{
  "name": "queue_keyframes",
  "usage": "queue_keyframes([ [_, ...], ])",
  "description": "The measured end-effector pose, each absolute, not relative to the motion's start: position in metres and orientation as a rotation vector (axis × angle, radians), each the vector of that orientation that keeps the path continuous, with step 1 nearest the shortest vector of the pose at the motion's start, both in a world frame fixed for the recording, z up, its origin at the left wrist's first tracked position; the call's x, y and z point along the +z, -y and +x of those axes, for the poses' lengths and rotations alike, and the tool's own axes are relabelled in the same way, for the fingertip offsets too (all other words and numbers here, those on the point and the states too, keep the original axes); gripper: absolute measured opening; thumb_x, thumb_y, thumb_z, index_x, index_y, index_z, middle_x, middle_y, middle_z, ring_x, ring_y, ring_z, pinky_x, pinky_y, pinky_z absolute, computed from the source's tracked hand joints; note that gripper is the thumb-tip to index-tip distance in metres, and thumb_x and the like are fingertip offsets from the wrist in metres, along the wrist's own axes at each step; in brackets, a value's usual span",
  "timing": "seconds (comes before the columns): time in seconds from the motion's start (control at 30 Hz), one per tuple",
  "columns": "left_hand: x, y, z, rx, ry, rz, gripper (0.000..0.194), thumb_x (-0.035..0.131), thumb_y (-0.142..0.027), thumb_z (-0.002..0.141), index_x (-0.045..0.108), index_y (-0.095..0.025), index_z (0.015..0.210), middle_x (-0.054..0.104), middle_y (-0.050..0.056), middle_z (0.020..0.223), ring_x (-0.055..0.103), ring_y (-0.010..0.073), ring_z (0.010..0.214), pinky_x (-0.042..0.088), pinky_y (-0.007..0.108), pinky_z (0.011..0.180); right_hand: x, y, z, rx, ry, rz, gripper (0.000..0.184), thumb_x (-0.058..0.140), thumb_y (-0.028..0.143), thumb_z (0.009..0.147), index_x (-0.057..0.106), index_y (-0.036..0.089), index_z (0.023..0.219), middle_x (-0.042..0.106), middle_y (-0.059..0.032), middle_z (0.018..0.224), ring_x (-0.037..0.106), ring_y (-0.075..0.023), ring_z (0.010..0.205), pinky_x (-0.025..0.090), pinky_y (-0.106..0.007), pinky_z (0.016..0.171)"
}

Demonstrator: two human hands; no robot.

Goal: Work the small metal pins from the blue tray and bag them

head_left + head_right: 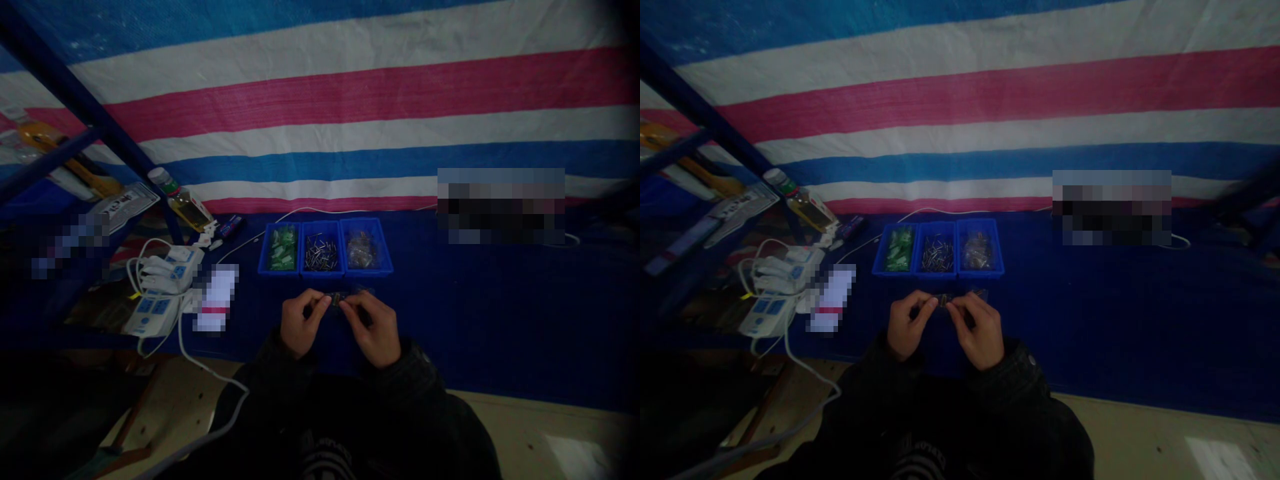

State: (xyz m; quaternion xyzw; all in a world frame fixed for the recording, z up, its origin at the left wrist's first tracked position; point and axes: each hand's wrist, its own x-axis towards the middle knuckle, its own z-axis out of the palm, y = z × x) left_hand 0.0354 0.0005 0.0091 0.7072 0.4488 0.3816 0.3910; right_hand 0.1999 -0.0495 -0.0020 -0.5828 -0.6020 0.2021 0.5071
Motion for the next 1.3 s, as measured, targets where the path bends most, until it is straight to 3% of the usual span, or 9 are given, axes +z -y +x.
queue_keyframes([
  [0.1, 0.007, 0.0, 0.036, 0.944, -1.09, 1.716, 0.022, 0.059, -0.035, 0.097, 0.068, -0.017, 0.087, 0.064, -0.003, 0.059, 0.06, 0.0116, 0.054, 0.048, 0.024, 0.06, -0.002, 0.05, 0.2, 0.483, 1.439, -1.391, 0.014, 0.06, 0.028, 0.096, 0.069, 0.021, 0.089, 0.066, -0.0019, 0.075, 0.06, -0.0161, 0.064, 0.049, -0.03, 0.062],
  [0.23, 0.009, -0.001, 0.037, 0.944, -1.023, 1.667, 0.022, 0.056, -0.034, 0.099, 0.07, -0.017, 0.099, 0.077, 0.004, 0.082, 0.071, 0.0163, 0.073, 0.055, 0.026, 0.068, -0.005, 0.05, 0.2, 0.477, 1.393, -1.373, 0.014, 0.062, 0.031, 0.096, 0.073, 0.023, 0.094, 0.075, -0.0041, 0.085, 0.067, -0.0179, 0.068, 0.053, -0.031, 0.065],
  [0.57, 0.014, 0.0, 0.033, 1.0, -0.969, 1.692, 0.037, 0.044, -0.037, 0.104, 0.075, -0.016, 0.098, 0.077, 0.008, 0.098, 0.07, 0.0204, 0.09, 0.054, 0.03, 0.08, 0.004, 0.055, 0.202, 0.565, 1.39, -1.343, 0.017, 0.06, 0.031, 0.096, 0.073, 0.021, 0.103, 0.076, -0.0043, 0.084, 0.07, -0.0184, 0.07, 0.055, -0.03, 0.069],
  [0.83, 0.016, -0.001, 0.036, 0.925, -0.992, 1.728, 0.034, 0.046, -0.034, 0.104, 0.07, -0.016, 0.089, 0.075, 0.006, 0.089, 0.068, 0.018, 0.085, 0.05, 0.029, 0.081, 0.001, 0.065, 0.212, 0.406, 1.246, -1.365, 0.049, 0.041, 0.03, 0.104, 0.064, 0.018, 0.063, 0.061, -0.0011, 0.056, 0.053, -0.0131, 0.047, 0.041, -0.029, 0.052],
  [0.9, 0.017, -0.001, 0.038, 0.889, -1.006, 1.773, 0.028, 0.05, -0.032, 0.102, 0.07, -0.017, 0.091, 0.074, 0.005, 0.088, 0.068, 0.0174, 0.085, 0.05, 0.028, 0.081, 0.0, 0.065, 0.213, 0.414, 1.222, -1.364, 0.045, 0.04, 0.031, 0.104, 0.07, 0.018, 0.073, 0.067, -0.003, 0.065, 0.06, -0.0154, 0.054, 0.046, -0.03, 0.057],
  [0.97, 0.016, -0.002, 0.04, 0.866, -1.0, 1.827, 0.021, 0.054, -0.03, 0.1, 0.07, -0.017, 0.093, 0.074, 0.005, 0.091, 0.068, 0.0177, 0.087, 0.051, 0.028, 0.082, 0.0, 0.062, 0.212, 0.436, 1.197, -1.35, 0.034, 0.042, 0.033, 0.104, 0.073, 0.019, 0.106, 0.076, -0.0072, 0.091, 0.07, -0.0209, 0.077, 0.053, -0.034, 0.072],
  [1.07, 0.012, -0.002, 0.043, 0.817, -0.98, 1.939, 0.014, 0.058, -0.027, 0.097, 0.069, -0.019, 0.1, 0.074, 0.005, 0.099, 0.068, 0.019, 0.093, 0.052, 0.03, 0.084, -0.002, 0.055, 0.209, 0.526, 1.19, -1.326, 0.048, 0.046, 0.036, 0.102, 0.046, 0.025, 0.149, 0.066, -0.0106, 0.133, 0.068, -0.0256, 0.109, 0.053, -0.044, 0.094],
  [1.13, 0.008, -0.003, 0.045, 0.772, -0.968, 2.042, 0.015, 0.061, -0.026, 0.096, 0.068, -0.021, 0.108, 0.073, 0.006, 0.106, 0.066, 0.0209, 0.1, 0.053, 0.033, 0.089, -0.004, 0.051, 0.207, 0.579, 1.217, -1.338, 0.049, 0.048, 0.036, 0.102, 0.044, 0.028, 0.149, 0.063, -0.0096, 0.138, 0.067, -0.0252, 0.112, 0.052, -0.045, 0.098],
  [1.3, 0.007, -0.001, 0.049, 0.598, -0.953, 2.319, 0.045, 0.069, -0.03, 0.09, 0.058, -0.026, 0.133, 0.063, 0.006, 0.133, 0.055, 0.0264, 0.12, 0.049, 0.044, 0.104, -0.007, 0.049, 0.208, 0.563, 1.211, -1.387, 0.03, 0.048, 0.037, 0.102, 0.067, 0.025, 0.122, 0.074, -0.0074, 0.116, 0.069, -0.024, 0.105, 0.051, -0.044, 0.097],
])
